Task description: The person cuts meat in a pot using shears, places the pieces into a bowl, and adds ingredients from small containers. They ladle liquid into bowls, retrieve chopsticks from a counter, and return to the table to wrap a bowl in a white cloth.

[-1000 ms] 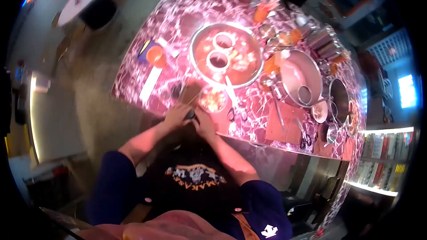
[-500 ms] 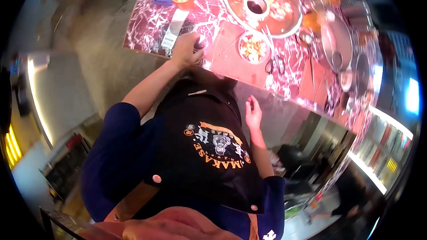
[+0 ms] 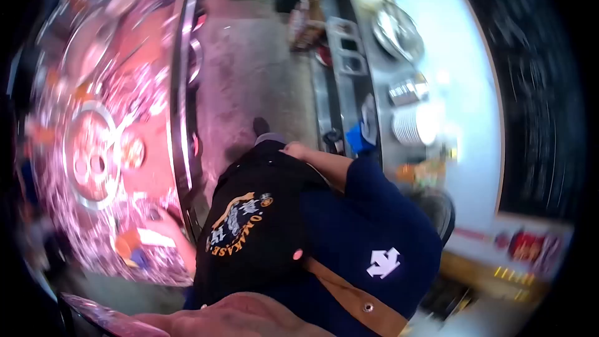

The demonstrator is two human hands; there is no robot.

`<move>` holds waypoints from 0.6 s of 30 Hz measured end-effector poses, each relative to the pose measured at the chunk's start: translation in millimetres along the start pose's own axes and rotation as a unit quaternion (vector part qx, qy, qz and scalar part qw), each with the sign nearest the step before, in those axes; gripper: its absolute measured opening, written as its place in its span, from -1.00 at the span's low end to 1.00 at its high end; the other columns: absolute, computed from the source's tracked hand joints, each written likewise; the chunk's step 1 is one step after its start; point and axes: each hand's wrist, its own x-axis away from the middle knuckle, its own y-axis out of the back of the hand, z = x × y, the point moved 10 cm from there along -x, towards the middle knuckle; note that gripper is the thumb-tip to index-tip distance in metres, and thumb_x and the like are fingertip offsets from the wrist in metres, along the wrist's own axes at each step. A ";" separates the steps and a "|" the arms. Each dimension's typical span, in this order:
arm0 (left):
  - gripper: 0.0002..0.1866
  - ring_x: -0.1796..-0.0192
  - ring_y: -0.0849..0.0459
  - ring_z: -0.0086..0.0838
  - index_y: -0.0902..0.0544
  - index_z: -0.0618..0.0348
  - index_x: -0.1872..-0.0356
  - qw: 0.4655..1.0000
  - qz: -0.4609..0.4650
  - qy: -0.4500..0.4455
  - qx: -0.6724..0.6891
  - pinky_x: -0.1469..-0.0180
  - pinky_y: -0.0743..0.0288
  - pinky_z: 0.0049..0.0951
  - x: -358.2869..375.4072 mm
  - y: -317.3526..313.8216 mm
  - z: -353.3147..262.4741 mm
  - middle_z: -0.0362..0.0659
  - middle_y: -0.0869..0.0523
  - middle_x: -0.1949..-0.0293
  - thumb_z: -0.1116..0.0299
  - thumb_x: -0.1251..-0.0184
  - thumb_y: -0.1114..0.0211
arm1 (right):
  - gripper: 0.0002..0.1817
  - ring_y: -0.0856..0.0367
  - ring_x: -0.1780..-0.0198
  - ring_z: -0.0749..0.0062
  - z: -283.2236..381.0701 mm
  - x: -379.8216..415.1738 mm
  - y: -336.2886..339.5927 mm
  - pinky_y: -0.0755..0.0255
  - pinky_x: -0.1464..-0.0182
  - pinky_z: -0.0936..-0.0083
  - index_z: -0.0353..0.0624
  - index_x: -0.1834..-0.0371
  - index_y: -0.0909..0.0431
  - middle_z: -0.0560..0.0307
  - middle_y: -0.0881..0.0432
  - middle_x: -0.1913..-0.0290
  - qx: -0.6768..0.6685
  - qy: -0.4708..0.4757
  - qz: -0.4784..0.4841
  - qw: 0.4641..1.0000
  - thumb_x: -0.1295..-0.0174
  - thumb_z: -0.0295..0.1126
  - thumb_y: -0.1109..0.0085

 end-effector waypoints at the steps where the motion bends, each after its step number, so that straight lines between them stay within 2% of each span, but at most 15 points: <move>1: -0.18 -0.13 -0.52 0.08 -0.21 0.59 -0.30 0.997 -0.038 -0.054 -0.043 -0.24 -0.39 -0.10 -3.8 5.7 -3.4 0.34 -0.49 -0.10 0.14 -0.26 -0.38 | -0.54 -0.68 0.23 0.24 -12.1 0.8 -4.0 -0.51 0.06 0.23 -0.19 0.22 -0.71 0.09 -0.75 0.25 0.039 0.022 -0.009 0.999 -0.27 0.03 -0.13; 3: -0.16 -0.17 -0.49 0.14 -0.22 0.61 -0.28 0.983 -0.124 -0.062 -0.120 -0.27 -0.36 -0.06 1.4 29.9 -36.3 0.35 -0.47 -0.11 0.11 -0.23 -0.40 | -0.60 -0.68 0.24 0.28 -35.0 16.1 7.8 -0.51 0.09 0.26 -0.18 0.28 -0.72 0.10 -0.75 0.27 0.011 0.011 -0.041 0.999 -0.25 -0.02 -0.16; 5: -0.26 -0.08 -0.54 0.05 -0.26 0.55 -0.27 0.969 -0.162 -0.159 -0.097 -0.21 -0.41 -0.11 10.7 44.0 -76.0 0.30 -0.53 -0.03 0.15 -0.29 -0.35 | -0.65 -0.67 0.25 0.33 -53.8 32.8 25.0 -0.51 0.12 0.29 -0.16 0.35 -0.72 0.12 -0.74 0.29 -0.012 0.002 -0.066 0.998 -0.23 -0.07 -0.19; 6: -0.26 -0.08 -0.54 0.05 -0.26 0.55 -0.27 0.967 -0.154 -0.183 -0.082 -0.21 -0.41 -0.11 24.7 32.5 -100.7 0.30 -0.53 -0.03 0.15 -0.29 -0.35 | -0.71 -0.66 0.25 0.37 -58.3 39.1 38.1 -0.51 0.14 0.33 -0.14 0.35 -0.71 0.13 -0.73 0.31 -0.095 0.044 -0.057 0.993 -0.20 -0.12 -0.22; 7: -0.31 -0.04 -0.55 0.01 -0.29 0.52 -0.25 0.988 -0.041 -0.146 -0.004 -0.17 -0.43 -0.15 38.7 9.6 -115.6 0.27 -0.55 0.01 0.18 -0.31 -0.34 | -0.76 -0.66 0.26 0.41 -59.5 49.5 58.7 -0.51 0.16 0.37 -0.12 0.35 -0.69 0.15 -0.72 0.33 -0.173 0.090 -0.049 0.980 -0.17 -0.18 -0.25; 9: -0.42 0.04 -0.56 -0.08 -0.35 0.44 -0.22 0.972 0.185 -0.054 0.133 -0.09 -0.46 -0.22 73.1 -47.8 -141.0 0.21 -0.58 0.09 0.22 -0.35 -0.30 | -0.84 -0.67 0.27 0.29 -64.9 91.4 166.7 -0.50 0.18 0.34 -0.12 0.44 -0.68 0.05 -0.69 0.38 -0.234 0.124 -0.234 0.935 -0.08 -0.28 -0.24; 10: -0.58 0.03 -0.61 -0.11 -0.42 0.49 -0.13 0.955 0.225 -0.165 0.101 -0.13 -0.48 -0.28 89.9 -87.4 -155.8 0.23 -0.60 0.02 0.42 -0.36 -0.25 | -0.85 -0.66 0.24 0.34 -78.7 108.6 219.0 -0.50 0.17 0.35 -0.11 0.38 -0.66 0.10 -0.68 0.35 -0.257 0.124 -0.246 0.926 -0.12 -0.28 -0.23; 11: -0.67 0.07 -0.61 -0.20 -0.50 0.48 -0.04 0.923 0.328 -0.103 0.172 -0.07 -0.51 -0.32 117.1 -138.0 -141.7 0.16 -0.63 0.06 0.42 -0.38 -0.22 | -0.84 -0.64 0.25 0.41 -126.2 109.7 265.4 -0.50 0.17 0.38 -0.10 0.31 -0.65 0.13 -0.69 0.34 -0.239 0.141 -0.350 0.895 -0.17 -0.27 -0.21; 12: -0.69 0.06 -0.64 -0.25 -0.53 0.41 -0.04 0.898 0.404 -0.114 0.134 -0.05 -0.51 -0.32 149.1 -185.2 -128.5 0.13 -0.66 0.08 0.35 -0.45 -0.14 | -0.88 -0.61 0.27 0.53 -153.3 147.9 324.9 -0.49 0.15 0.50 -0.14 0.27 -0.64 0.23 -0.68 0.34 -0.244 0.085 -0.405 0.877 -0.24 -0.34 -0.22; 13: -0.69 0.17 -0.62 -0.37 -0.55 0.20 0.03 0.833 0.450 0.004 0.323 0.06 -0.49 -0.29 175.7 -259.7 -64.1 -0.02 -0.66 0.21 0.20 -0.37 -0.25 | -0.88 -0.62 0.27 0.54 -186.3 187.6 375.6 -0.50 0.16 0.49 -0.14 0.26 -0.66 0.21 -0.69 0.34 -0.226 -0.001 -0.481 0.847 -0.25 -0.37 -0.20; 14: -0.67 0.16 -0.63 -0.35 -0.55 0.22 0.01 0.851 0.508 -0.027 0.129 0.06 -0.50 -0.29 199.3 -262.6 -67.5 0.00 -0.67 0.20 0.19 -0.38 -0.24 | -0.87 -0.63 0.26 0.55 -247.1 197.2 415.8 -0.51 0.17 0.49 -0.13 0.24 -0.66 0.17 -0.70 0.33 -0.245 -0.017 -0.497 0.832 -0.25 -0.35 -0.19; 15: -0.65 0.15 -0.64 -0.34 -0.55 0.23 0.00 0.835 0.546 -0.043 0.054 0.05 -0.50 -0.29 224.9 -271.3 -78.1 0.01 -0.67 0.19 0.17 -0.38 -0.22 | -0.87 -0.64 0.28 0.54 -280.3 237.2 454.2 -0.51 0.20 0.50 -0.14 0.23 -0.66 0.15 -0.70 0.34 -0.263 -0.064 -0.541 0.797 -0.25 -0.37 -0.17; 16: -0.64 0.14 -0.65 -0.32 -0.56 0.24 -0.02 0.816 0.576 -0.051 0.003 0.04 -0.50 -0.28 246.6 -275.5 -79.1 0.03 -0.68 0.18 0.16 -0.39 -0.21 | -0.81 -0.70 0.29 0.26 -328.4 256.4 493.0 -0.54 0.21 0.33 -0.12 0.23 -0.65 0.04 -0.72 0.35 -0.179 -0.050 -0.592 0.784 -0.18 -0.28 -0.22; 18: -0.60 0.12 -0.67 -0.29 -0.56 0.27 -0.05 0.773 0.625 -0.086 -0.068 0.03 -0.51 -0.27 285.1 -281.5 -84.6 0.06 -0.69 0.15 0.13 -0.41 -0.18 | -0.80 -0.65 0.18 -0.05 -412.3 281.9 541.1 -0.51 0.08 0.12 -0.21 0.27 -0.65 -0.17 -0.68 0.25 0.011 -0.180 -0.587 0.789 -0.16 -0.33 -0.14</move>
